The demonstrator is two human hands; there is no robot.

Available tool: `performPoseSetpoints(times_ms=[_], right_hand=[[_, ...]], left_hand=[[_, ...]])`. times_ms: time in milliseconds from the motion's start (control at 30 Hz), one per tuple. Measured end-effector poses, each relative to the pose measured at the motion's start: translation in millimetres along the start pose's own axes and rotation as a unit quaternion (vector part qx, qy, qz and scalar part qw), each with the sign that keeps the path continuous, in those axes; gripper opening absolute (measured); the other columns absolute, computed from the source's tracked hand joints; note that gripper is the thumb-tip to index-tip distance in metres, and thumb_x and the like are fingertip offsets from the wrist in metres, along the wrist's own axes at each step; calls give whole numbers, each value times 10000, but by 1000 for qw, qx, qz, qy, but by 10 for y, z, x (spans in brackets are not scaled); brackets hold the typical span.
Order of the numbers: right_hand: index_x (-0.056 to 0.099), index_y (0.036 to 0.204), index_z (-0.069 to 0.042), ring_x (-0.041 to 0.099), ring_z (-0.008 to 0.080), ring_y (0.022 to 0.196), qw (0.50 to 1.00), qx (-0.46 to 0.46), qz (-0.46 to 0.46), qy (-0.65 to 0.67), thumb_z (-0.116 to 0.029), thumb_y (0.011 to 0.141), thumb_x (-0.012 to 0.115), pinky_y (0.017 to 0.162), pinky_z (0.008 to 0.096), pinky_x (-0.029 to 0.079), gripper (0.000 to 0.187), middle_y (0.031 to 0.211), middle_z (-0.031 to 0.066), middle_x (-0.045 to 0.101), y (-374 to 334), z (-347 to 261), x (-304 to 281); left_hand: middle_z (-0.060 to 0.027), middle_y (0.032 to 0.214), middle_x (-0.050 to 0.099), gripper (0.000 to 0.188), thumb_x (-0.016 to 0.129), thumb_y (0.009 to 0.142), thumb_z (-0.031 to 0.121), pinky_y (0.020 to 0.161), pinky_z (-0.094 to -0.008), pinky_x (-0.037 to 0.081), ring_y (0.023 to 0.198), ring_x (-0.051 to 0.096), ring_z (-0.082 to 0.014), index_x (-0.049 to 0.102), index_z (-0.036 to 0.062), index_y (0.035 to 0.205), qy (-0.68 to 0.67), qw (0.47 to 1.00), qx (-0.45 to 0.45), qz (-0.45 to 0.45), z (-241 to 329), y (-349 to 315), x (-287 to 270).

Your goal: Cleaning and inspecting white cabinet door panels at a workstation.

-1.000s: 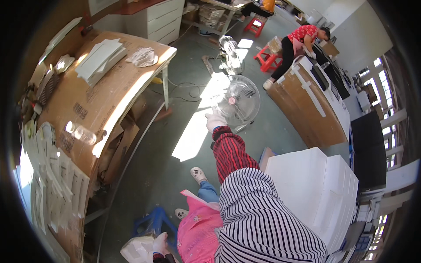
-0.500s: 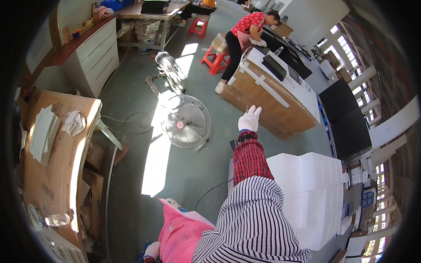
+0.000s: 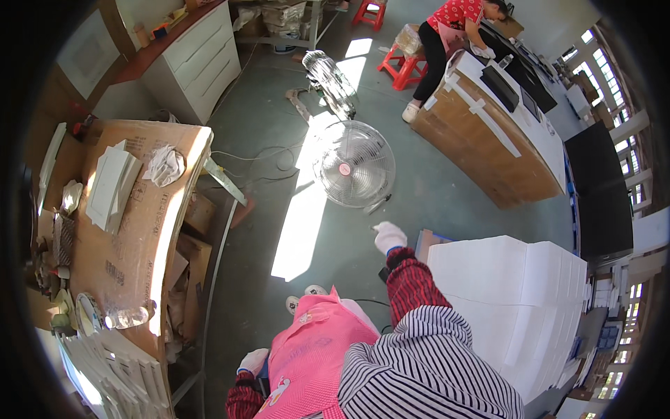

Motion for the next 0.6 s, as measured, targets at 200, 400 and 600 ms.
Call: performPoseSetpoints(times_ms=[200,400,600], right_hand=[[727,1205,-133,660,416,1170,995,43,-91,9,-311,1005,569,967,506,544,311,1253,170,711,-346,-637,167],[721,1227,-143,675,416,1160,993,93,-70,20,-316,999,566,976,513,550,325,1234,195,712,265,-86,-136],[624,1387,-223,644,420,1217,994,105,-8,33,-247,1016,528,1007,516,538,384,1315,175,631,1429,53,-690]], left_hand=[[-208,1047,718,196,565,939,225,859,-519,557,1009,701,-413,649,53,981,54,998,-26,-5,-579,-103,129],[-217,945,722,159,582,922,169,805,-524,569,928,715,-426,677,43,910,84,995,-55,21,-329,184,-164],[-252,1091,713,253,470,1003,194,866,-563,553,1011,694,-462,654,33,1067,-13,987,-125,101,557,801,-619]])
Point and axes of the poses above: each hand's wrist, its own y-axis towards the middle knuckle, its own x-axis out of the palm, z = x × y, the point moved 2 cm from there along y, towards the middle knuckle
